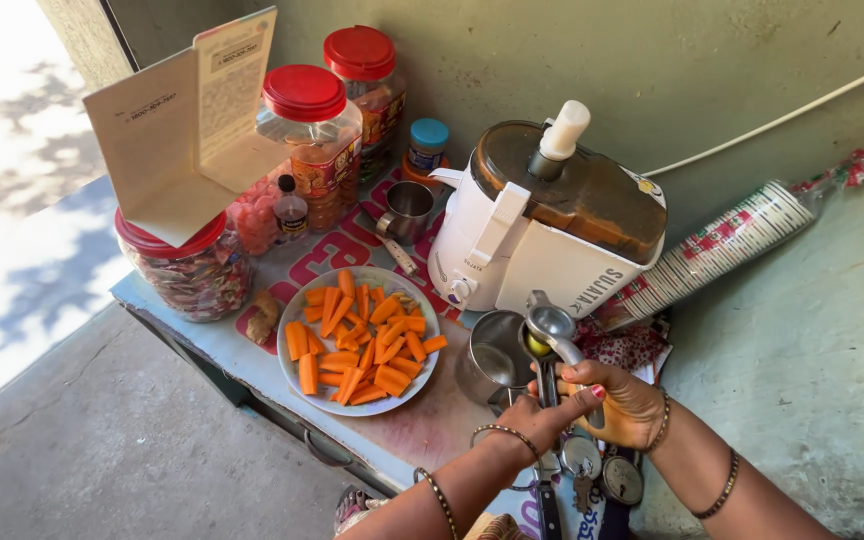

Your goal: The recorder prepares ingredients for juice by cutting carrots, lemon, and ginger, and using a lemon squeezer.

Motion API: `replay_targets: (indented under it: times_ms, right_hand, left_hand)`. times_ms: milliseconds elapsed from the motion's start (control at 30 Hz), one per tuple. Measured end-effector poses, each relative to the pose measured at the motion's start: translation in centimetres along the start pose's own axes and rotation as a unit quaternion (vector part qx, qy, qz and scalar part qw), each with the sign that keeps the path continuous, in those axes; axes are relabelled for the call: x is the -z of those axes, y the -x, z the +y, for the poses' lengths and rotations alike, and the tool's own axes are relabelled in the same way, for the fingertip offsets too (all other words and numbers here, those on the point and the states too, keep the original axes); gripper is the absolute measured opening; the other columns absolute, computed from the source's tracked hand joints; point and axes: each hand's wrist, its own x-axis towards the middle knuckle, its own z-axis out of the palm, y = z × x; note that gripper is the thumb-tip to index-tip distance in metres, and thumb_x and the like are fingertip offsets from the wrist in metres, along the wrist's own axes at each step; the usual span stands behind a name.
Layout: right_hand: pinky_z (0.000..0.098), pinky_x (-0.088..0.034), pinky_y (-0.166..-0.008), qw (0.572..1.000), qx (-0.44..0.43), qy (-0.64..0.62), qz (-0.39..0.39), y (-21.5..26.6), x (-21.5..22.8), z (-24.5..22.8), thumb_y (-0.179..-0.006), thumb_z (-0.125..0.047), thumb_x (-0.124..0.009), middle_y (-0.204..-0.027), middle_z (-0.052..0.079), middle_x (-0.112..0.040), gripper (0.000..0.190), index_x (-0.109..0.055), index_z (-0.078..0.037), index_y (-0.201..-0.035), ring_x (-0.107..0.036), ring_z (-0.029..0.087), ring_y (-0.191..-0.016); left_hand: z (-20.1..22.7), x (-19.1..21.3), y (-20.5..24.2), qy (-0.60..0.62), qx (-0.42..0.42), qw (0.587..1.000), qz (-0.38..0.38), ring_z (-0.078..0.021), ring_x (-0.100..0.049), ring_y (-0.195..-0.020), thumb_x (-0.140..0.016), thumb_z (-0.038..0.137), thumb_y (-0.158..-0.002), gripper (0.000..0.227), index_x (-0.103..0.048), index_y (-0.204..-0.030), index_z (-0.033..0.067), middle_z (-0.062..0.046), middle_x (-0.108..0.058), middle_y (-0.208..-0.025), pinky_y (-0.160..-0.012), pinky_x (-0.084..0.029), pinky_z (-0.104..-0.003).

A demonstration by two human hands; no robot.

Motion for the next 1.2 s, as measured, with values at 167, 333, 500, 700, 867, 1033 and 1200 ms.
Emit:
replay_targets:
  times_ms: [167, 333, 500, 700, 867, 1033, 1200]
  right_hand:
    - [0.0465, -0.056, -0.093, 0.997, -0.012, -0.037, 0.070, -0.9, -1.0, -0.4, -0.074, -0.028, -0.077, -0.102, 0.020, -0.073, 0.054, -0.063, -0.002, -0.119, -0.070, 0.030, -0.098]
    - [0.0431, -0.058, -0.085, 0.994, -0.005, -0.037, 0.105, -2.2, 0.3, 0.3, -0.079, -0.027, -0.078, -0.095, 0.014, -0.072, 0.044, -0.064, -0.005, -0.114, -0.071, 0.026, -0.089]
    - [0.0389, -0.059, -0.085, 0.992, -0.009, 0.018, 0.122, -3.1, 1.5, 0.0, -0.079, -0.021, -0.070, -0.093, 0.014, -0.073, 0.033, -0.066, -0.001, -0.106, -0.072, 0.023, -0.085]
    - [0.0311, -0.058, -0.077, 0.991, -0.040, 0.070, 0.108, -4.1, 2.9, -0.3, -0.079, -0.022, -0.064, -0.090, 0.016, -0.075, 0.038, -0.069, 0.003, -0.107, -0.072, 0.020, -0.077]
    - [0.0287, -0.058, -0.071, 0.986, -0.043, 0.099, 0.126, -4.4, 3.1, 0.0, -0.079, -0.021, -0.064, -0.089, 0.016, -0.077, 0.035, -0.069, 0.001, -0.106, -0.073, 0.019, -0.073]
    - [0.0295, -0.059, -0.070, 0.979, -0.047, 0.129, 0.149, -5.1, 3.7, 0.3, -0.080, -0.020, -0.064, -0.088, 0.015, -0.078, 0.032, -0.069, 0.000, -0.103, -0.072, 0.019, -0.072]
    - [0.0331, -0.059, -0.072, 0.971, -0.050, 0.173, 0.159, -5.6, 3.4, 0.3, -0.080, -0.021, -0.064, -0.087, 0.014, -0.078, 0.030, -0.069, -0.003, -0.103, -0.073, 0.020, -0.072]
  left_hand:
    - [-0.7, 0.6, -1.5, -0.001, 0.019, 1.000, -0.021, -0.0218, -0.066, -0.111, -0.066, 0.083, -0.063, 0.100, -0.069, -0.125, 0.0043, -0.012, -0.072, -0.118, -0.097, -0.049, -0.035]
    - [-1.6, 0.0, -2.0, 0.008, 0.021, 1.000, -0.015, -0.0202, -0.068, -0.107, -0.069, 0.079, -0.063, 0.096, -0.067, -0.124, 0.0055, -0.010, -0.073, -0.116, -0.095, -0.050, -0.032]
    - [-0.5, -0.4, -0.8, 0.006, 0.001, 1.000, 0.023, -0.0238, -0.070, -0.102, -0.067, 0.081, -0.063, 0.103, -0.064, -0.125, -0.0011, -0.016, -0.074, -0.112, -0.091, -0.053, -0.035]
    - [-0.8, -1.5, -1.0, -0.087, 0.050, 0.991, 0.091, -0.0296, -0.068, -0.117, -0.061, 0.090, -0.066, 0.121, -0.049, -0.132, -0.0112, -0.021, -0.068, -0.122, -0.099, -0.052, -0.036]
    - [-2.3, -1.8, -2.2, -0.102, 0.027, 0.989, 0.104, -0.0314, -0.067, -0.117, -0.060, 0.090, -0.067, 0.118, -0.056, -0.128, -0.0107, -0.022, -0.067, -0.120, -0.099, -0.050, -0.037]
    - [-1.4, -1.6, -1.0, -0.059, 0.017, 0.994, 0.093, -0.0271, -0.073, -0.106, -0.063, 0.083, -0.064, 0.103, -0.065, -0.122, -0.0025, -0.015, -0.075, -0.110, -0.093, -0.053, -0.035]
    - [-2.1, -1.6, -1.4, -0.063, 0.031, 0.989, 0.130, -0.0220, -0.073, -0.099, -0.073, 0.073, -0.070, 0.082, -0.068, -0.119, 0.0074, -0.008, -0.074, -0.106, -0.090, -0.054, -0.035]
